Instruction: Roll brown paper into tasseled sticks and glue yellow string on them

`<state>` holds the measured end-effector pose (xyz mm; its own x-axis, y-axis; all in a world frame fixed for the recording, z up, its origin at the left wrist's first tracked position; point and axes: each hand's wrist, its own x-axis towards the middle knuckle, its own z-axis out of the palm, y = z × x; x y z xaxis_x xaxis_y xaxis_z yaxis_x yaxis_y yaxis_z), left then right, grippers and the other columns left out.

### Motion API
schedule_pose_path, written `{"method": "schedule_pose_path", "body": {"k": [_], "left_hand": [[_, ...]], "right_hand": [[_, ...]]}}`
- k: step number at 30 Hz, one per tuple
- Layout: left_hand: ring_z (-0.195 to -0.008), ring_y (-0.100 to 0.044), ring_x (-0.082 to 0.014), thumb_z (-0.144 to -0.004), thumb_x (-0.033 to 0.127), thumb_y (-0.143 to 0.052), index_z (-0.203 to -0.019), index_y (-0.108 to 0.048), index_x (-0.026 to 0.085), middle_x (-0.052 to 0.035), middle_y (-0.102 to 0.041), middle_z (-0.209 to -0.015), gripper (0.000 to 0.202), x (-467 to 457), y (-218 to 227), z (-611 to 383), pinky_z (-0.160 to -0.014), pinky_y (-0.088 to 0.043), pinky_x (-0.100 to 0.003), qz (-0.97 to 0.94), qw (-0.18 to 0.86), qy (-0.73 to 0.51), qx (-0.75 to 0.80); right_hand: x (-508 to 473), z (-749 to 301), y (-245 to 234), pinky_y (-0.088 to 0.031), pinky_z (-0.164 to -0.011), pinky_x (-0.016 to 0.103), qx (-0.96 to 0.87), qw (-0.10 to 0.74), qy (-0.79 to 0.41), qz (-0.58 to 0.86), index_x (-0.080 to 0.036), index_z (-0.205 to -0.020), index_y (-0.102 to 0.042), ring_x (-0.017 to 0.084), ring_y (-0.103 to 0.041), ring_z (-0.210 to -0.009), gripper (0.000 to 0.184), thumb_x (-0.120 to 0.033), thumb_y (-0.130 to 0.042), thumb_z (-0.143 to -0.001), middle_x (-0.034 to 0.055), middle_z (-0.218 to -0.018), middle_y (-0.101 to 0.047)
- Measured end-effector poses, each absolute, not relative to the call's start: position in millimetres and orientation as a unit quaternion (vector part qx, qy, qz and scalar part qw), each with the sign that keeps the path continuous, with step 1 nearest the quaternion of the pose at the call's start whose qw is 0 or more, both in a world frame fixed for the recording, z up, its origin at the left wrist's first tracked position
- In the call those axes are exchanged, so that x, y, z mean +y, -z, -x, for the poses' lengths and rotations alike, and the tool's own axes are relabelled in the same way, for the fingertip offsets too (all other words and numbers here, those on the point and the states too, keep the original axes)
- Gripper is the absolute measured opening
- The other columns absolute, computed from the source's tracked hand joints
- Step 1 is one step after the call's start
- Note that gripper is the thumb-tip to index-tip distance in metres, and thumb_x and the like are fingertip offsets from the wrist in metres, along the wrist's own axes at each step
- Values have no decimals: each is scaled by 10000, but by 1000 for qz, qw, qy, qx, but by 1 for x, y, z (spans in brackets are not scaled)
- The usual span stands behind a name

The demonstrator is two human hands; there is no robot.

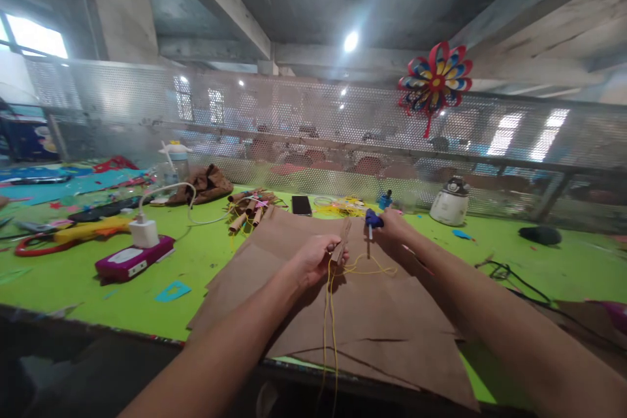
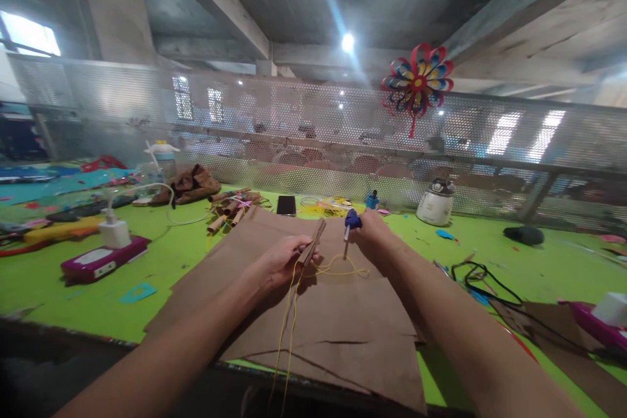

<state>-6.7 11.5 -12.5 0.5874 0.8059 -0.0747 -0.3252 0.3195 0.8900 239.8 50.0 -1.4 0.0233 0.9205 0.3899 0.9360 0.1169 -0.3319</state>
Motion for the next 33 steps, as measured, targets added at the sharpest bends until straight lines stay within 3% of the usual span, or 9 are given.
{"method": "schedule_pose_path", "body": {"k": [5, 8, 10, 14, 16, 19, 23, 27, 33], "left_hand": [[-549, -563, -127, -720, 175, -534, -587, -512, 127, -43, -567, -570, 144, 12, 14, 6, -525, -402, -223, -440, 763, -387, 274], [-543, -552, -126, -718, 163, -532, -616, -529, 127, -40, -568, -578, 108, 11, 13, 6, -531, -402, -230, -448, 763, -381, 269], [-549, -547, -125, -707, 170, -556, -636, -538, 127, -42, -573, -604, 85, 9, 11, 6, -541, -403, -236, -462, 761, -374, 260], [-582, -544, -119, -695, 208, -612, -659, -541, 132, -39, -570, -664, 110, 2, 7, 6, -592, -418, -245, -490, 750, -380, 231], [-593, -544, -117, -694, 202, -615, -674, -544, 132, -34, -559, -672, 102, -1, 6, 6, -610, -422, -247, -499, 741, -388, 225], [-609, -546, -113, -696, 191, -615, -714, -561, 125, -32, -551, -685, 88, -5, 6, 5, -649, -432, -256, -516, 736, -383, 211], [-621, -543, -112, -694, 182, -624, -727, -571, 121, -30, -547, -685, 87, -5, 9, 1, -669, -436, -262, -536, 732, -372, 197], [-632, -547, -124, -708, 185, -618, -750, -598, 103, -47, -564, -694, 95, -4, 12, -1, -649, -449, -269, -556, 731, -353, 179], [-619, -551, -116, -708, 165, -617, -761, -591, 111, -40, -570, -690, 80, -7, 10, -3, -625, -469, -252, -549, 740, -340, 187]], "right_hand": [[55, -248, -5, -303, -499, 253, -705, 265, -7, 657, -195, -369, -463, 135, -445, -506, 287, -186, -730, -474, -25, -406, -442], [44, -251, -8, -352, -541, 259, -700, 293, -24, 650, -189, -438, -541, 166, -504, -581, 195, -179, -727, -497, -1, -475, -527], [31, -247, -10, -393, -591, 278, -693, 324, -36, 643, -173, -548, -616, 193, -546, -663, 124, -258, -690, -600, 39, -579, -602], [4, -213, -9, -470, -622, 295, -684, 383, -101, 612, -135, -923, -653, 190, -613, -742, 385, -444, -438, -840, 82, -806, -671], [-8, -192, -5, -502, -624, 287, -678, 415, -156, 586, -130, -1109, -572, 183, -634, -779, 460, -480, -421, -852, 90, -858, -672], [-20, -169, -1, -520, -635, 303, -620, 499, -301, 525, -146, -1258, -445, 199, -633, -811, 598, -473, -572, -773, 91, -865, -649], [-27, -161, -2, -501, -618, 299, -584, 529, -337, 515, -151, -1286, -401, 181, -607, -745, 670, -416, -639, -719, 36, -779, -601], [-30, -160, -1, -471, -611, 295, -603, 531, -299, 514, -129, -1300, -381, 156, -558, -668, 695, -354, -644, -696, -31, -668, -524], [-33, -155, 0, -438, -606, 293, -606, 529, -258, 535, -120, -1305, -379, 138, -510, -605, 692, -305, -611, -680, -52, -635, -503]]}}
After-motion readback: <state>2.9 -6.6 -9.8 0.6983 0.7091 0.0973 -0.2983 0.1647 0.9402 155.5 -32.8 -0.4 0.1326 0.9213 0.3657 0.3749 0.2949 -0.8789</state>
